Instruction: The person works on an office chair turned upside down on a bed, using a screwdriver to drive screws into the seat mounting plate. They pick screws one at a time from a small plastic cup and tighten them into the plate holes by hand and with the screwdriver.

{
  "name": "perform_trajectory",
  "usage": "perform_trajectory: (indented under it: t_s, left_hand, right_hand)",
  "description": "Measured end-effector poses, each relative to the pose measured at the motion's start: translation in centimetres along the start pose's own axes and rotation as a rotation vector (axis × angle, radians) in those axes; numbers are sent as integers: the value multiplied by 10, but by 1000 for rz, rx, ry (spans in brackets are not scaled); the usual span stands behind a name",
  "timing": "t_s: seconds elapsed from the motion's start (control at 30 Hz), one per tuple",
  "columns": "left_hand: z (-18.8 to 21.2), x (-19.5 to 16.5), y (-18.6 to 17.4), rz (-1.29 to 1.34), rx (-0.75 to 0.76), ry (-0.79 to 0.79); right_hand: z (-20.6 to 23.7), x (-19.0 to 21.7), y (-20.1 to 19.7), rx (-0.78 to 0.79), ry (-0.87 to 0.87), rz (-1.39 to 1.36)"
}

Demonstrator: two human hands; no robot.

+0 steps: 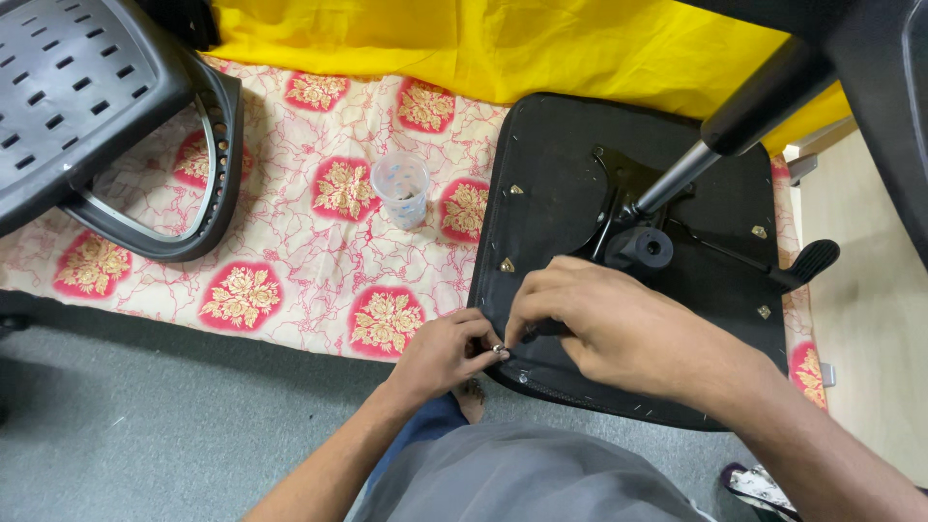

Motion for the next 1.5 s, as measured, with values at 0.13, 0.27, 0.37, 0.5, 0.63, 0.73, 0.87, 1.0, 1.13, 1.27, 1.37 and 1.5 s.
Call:
perform_trajectory:
  t_s: [0.13,0.27,0.37,0.5,0.63,0.73,0.87,1.0,1.13,1.27,1.37,1.5]
  left_hand:
    - [6,-1,0,-66,-69,-60]
    - [9,0,-2,-28,-131,-105]
    - [8,4,2,-16,-115,-145]
    - [7,-1,1,-34,-168,-106]
    - [5,-2,2,15,-122,-84]
    - [6,-4,0,72,-49,-32]
    - [11,-4,-3,116,5,16]
    - [4,-5,-5,96,18,93]
    - [0,5,3,84,58,-27]
    - [-4,3,6,7,24,-52]
    - [-5,2,6,2,-1,-66]
    - [-9,-2,6,-49,26,-43]
  right_hand:
    - [7,-10,-6,-69,275,200]
    - [4,-17,-10,-3,474,292]
    - [-2,-6,-12,-46,381,168]
    - [-7,-4,-9,-25,226,0]
    - [-5,-1,-7,-47,66,-55]
    - [-3,-6,-10,-64,121,16]
    - [-4,-28,-9,16,461,166]
    - [-18,-20,-12,-12,388,80]
    - [-21,-13,-4,84,210,-21]
    - [-16,-23,-4,106,232,-62]
    - [-11,-32,-13,101,364,139]
    - [2,-58,-19,284,792,317]
Point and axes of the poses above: each hand's wrist, its own z-axis away from the middle knuckle, its own y-axis out of the palm, x = y × z, the point moved 9 cm from there along -z, towards the middle knuckle, and after that the axes turned 2 degrees about -y, right-handed, at the moved point
